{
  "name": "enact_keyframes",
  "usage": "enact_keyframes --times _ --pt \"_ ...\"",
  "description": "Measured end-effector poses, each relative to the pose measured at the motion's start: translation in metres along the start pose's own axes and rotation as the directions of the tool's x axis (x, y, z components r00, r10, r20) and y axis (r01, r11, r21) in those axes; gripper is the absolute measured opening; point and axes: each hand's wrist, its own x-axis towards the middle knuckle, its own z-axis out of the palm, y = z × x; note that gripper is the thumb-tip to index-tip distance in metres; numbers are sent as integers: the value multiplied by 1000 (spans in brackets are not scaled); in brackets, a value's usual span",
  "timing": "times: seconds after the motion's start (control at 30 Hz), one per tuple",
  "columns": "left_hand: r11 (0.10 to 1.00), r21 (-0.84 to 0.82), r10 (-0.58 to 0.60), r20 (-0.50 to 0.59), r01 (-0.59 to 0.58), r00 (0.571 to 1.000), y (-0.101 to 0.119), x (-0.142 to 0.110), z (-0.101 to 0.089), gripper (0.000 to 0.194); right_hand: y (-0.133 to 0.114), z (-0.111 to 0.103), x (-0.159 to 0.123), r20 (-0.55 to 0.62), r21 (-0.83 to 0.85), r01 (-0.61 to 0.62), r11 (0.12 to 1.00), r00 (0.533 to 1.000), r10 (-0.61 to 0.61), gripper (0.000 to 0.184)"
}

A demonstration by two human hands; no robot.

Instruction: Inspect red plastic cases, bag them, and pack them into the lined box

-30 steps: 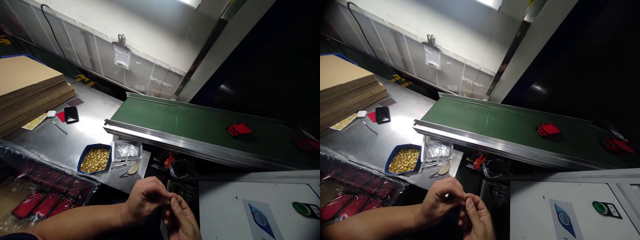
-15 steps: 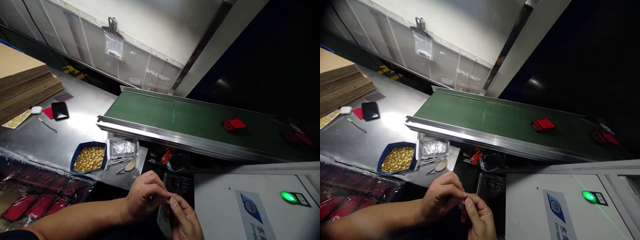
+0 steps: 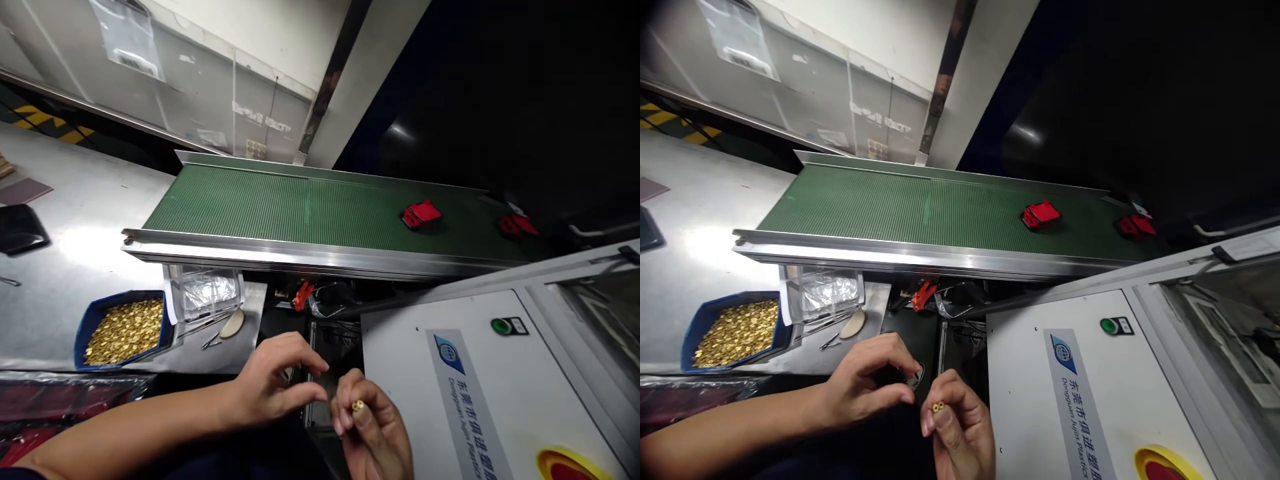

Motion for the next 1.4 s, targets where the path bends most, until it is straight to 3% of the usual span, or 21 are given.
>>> enact_keyframes --times 0.13,0.33,0.6,1.1,1.4 --pt "996 30 -90 27 90 996 -4 -2 7 11 -32 -9 1 -49 -156 125 980 990 -134 10" --pt "987 28 -159 61 158 985 -9 -1 13 13 -44 -18 9 -15 -186 289 939 955 -297 9" --pt "969 40 -246 70 244 967 -14 -1 20 17 -44 -30 15 -49 -146 256 956 963 -266 7" --pt "956 59 -291 118 286 949 -15 -2 33 22 -39 -40 10 -66 -100 225 969 971 -232 14" --pt "984 -15 -174 53 175 983 -2 6 39 14 -32 -34 4 -27 -147 199 969 978 -205 19"
